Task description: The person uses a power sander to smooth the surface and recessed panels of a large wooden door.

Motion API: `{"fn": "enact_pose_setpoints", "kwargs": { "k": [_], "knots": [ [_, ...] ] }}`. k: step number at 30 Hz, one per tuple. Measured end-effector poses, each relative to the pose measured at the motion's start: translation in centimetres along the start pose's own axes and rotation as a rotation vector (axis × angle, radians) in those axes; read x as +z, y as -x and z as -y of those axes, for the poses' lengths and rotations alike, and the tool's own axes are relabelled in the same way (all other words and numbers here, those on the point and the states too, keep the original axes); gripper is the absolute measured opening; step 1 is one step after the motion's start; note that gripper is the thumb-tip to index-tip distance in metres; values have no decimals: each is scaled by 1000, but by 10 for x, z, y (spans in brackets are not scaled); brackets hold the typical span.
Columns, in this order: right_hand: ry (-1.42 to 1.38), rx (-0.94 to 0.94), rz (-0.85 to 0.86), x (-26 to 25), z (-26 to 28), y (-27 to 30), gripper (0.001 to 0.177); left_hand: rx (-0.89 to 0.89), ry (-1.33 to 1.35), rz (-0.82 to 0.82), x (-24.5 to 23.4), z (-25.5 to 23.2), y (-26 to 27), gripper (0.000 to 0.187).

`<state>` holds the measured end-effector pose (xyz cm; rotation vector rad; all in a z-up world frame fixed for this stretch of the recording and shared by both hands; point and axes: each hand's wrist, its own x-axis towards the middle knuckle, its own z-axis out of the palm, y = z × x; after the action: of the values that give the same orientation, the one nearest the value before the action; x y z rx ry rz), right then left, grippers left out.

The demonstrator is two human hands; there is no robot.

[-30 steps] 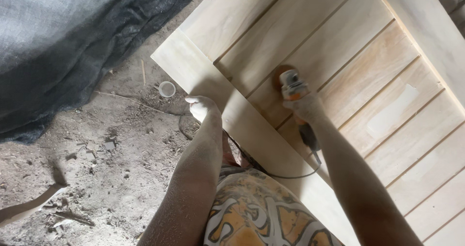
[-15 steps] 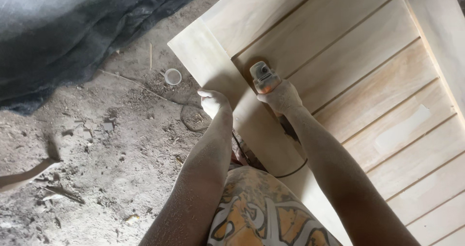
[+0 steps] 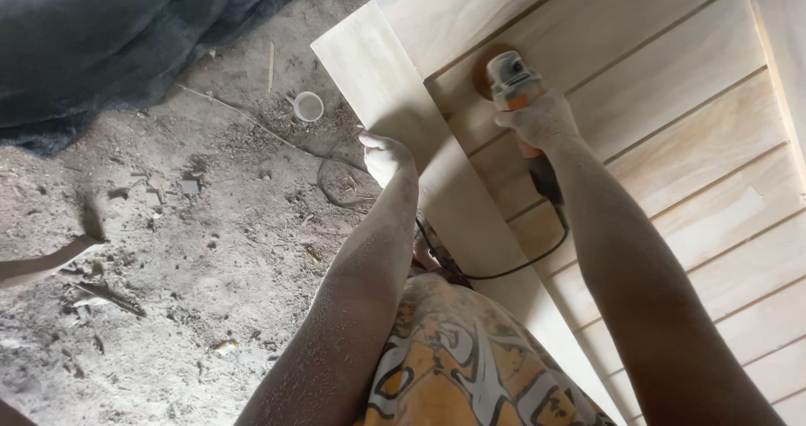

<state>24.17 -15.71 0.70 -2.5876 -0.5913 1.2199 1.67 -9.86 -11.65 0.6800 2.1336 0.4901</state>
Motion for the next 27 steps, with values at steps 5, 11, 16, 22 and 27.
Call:
{"fn": "enact_pose_setpoints", "kwargs": {
  "k": [5,11,16,22,27],
  "knots": [
    [-234,87,-58,-3,-10,3,52,-18,-22,30,0,0,-1,72],
    [-31,8,20,30,10,19,54,-26,-35,36,-3,1,1,72],
    [34,92,81,25,18,17,55,-8,-3,12,-4,-1,3,70],
    [-60,64,15,-8,-6,-24,53,-16,16,-8,-2,4,0,68],
    [0,-42,-90,-47,-43,-85,57,-9,-16,25,-2,4,0,69]
  ]
}}
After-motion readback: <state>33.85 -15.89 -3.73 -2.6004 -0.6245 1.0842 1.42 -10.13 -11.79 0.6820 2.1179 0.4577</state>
